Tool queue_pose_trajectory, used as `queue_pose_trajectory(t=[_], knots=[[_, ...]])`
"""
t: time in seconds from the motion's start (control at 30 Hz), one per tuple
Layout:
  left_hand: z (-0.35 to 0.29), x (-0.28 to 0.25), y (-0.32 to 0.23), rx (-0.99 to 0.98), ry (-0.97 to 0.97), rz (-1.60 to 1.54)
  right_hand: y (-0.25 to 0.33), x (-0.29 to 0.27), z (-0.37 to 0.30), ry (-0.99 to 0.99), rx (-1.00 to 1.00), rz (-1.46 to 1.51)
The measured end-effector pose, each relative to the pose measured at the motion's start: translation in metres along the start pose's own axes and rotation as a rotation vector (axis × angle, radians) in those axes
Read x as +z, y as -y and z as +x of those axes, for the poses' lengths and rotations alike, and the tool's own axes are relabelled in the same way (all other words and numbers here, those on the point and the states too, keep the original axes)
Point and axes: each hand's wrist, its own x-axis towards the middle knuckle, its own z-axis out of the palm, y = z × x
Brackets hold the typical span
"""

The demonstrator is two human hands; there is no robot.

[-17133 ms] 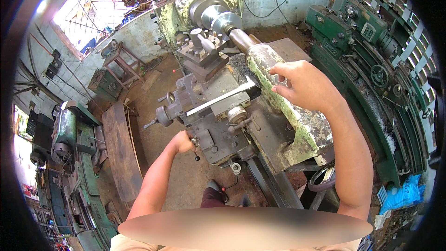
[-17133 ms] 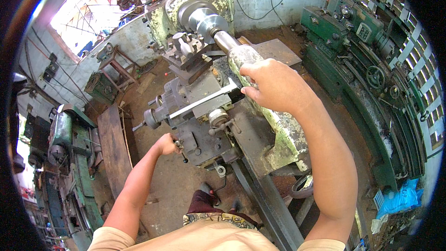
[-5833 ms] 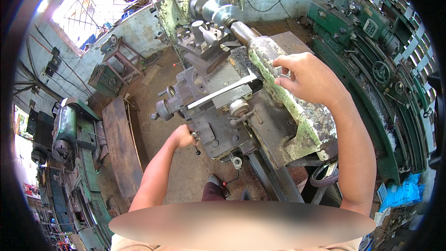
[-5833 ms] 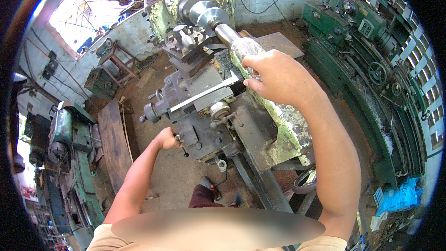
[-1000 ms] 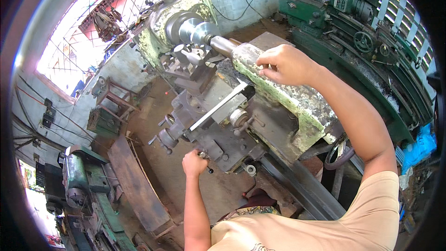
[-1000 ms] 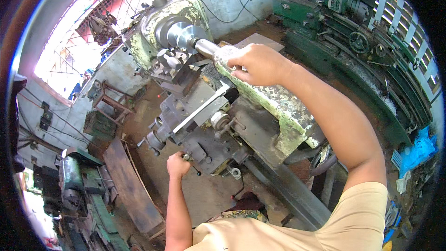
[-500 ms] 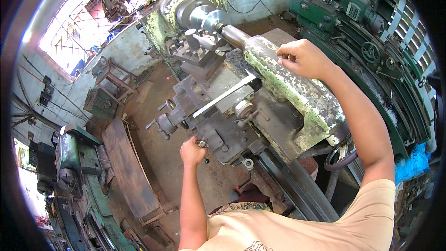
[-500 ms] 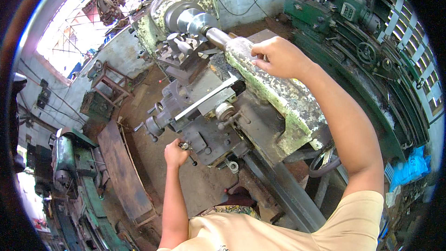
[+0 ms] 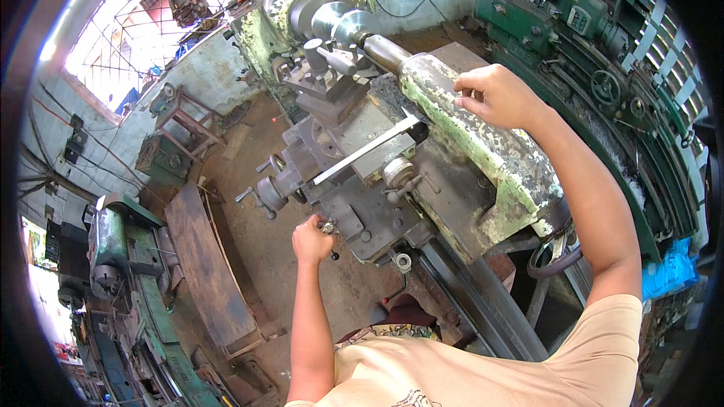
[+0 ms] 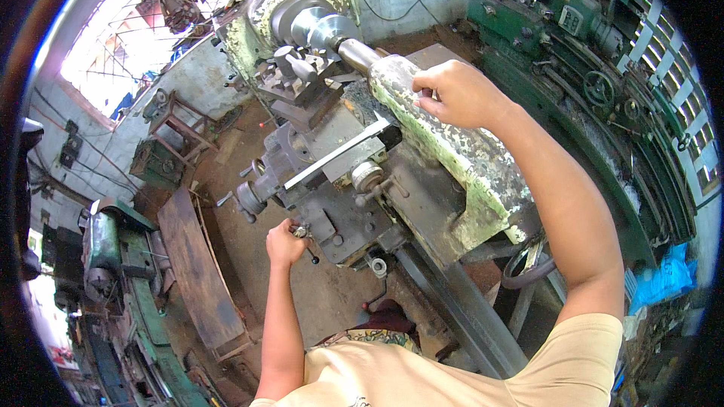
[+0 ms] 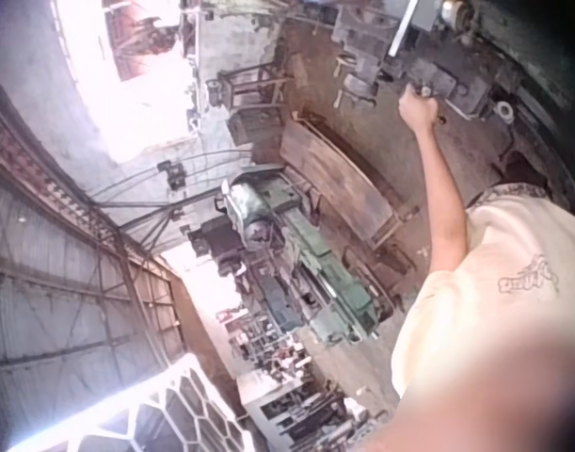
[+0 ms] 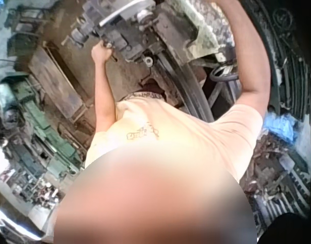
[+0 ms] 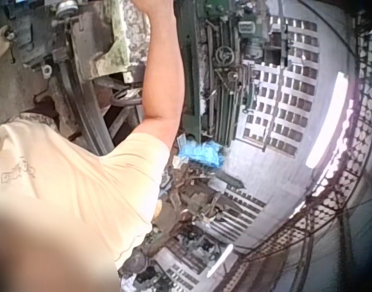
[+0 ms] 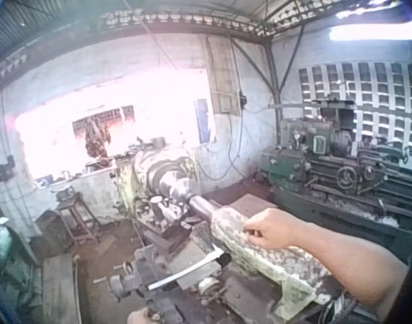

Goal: The person operates a metal lathe, using a wrench to adjust a component on the machine and turning a handwheel to control the tool carriage. The person continues to make adjustments and monitor the machine throughout the clip.

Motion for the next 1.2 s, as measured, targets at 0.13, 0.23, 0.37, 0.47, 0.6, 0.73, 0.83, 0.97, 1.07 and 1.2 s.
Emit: queue_pose_trajectory(t=[0.13, 0.23, 0.37, 0.47, 0.6, 0.73, 0.83, 0.97, 1.07, 1.2], knots=[[0.002, 0.001, 0.000, -0.042, 0.028, 0.023, 0.000, -0.001, -0.001, 0.029, 0.039, -0.010], [0.002, 0.001, 0.001, -0.025, 0.025, 0.045, 0.000, 0.000, 0.000, 0.006, 0.012, -0.007], [0.003, 0.001, 0.002, -0.041, 0.044, 0.037, -0.004, 0.001, -0.002, 0.009, 0.027, 0.006], [0.003, 0.001, 0.002, -0.023, 0.033, 0.015, -0.010, 0.000, -0.002, 0.043, 0.038, -0.016], [0.000, 0.002, 0.002, 0.014, -0.013, -0.012, -0.015, -0.003, -0.002, 0.094, 0.087, -0.035], [-0.001, 0.001, 0.001, 0.013, -0.017, -0.006, -0.015, -0.006, -0.004, 0.122, 0.149, -0.010], [0.000, 0.000, 0.001, 0.012, -0.016, 0.003, -0.017, -0.006, -0.004, 0.274, 0.231, -0.034], [0.000, -0.001, 0.000, 0.000, -0.007, -0.008, -0.022, -0.004, -0.007, 0.289, 0.258, -0.075], [-0.001, -0.001, 0.000, -0.007, -0.006, -0.016, -0.025, -0.002, -0.005, 0.253, 0.263, -0.030], [-0.001, -0.003, 0.000, -0.002, -0.004, -0.019, -0.029, 0.001, -0.004, 0.298, 0.310, -0.006]])
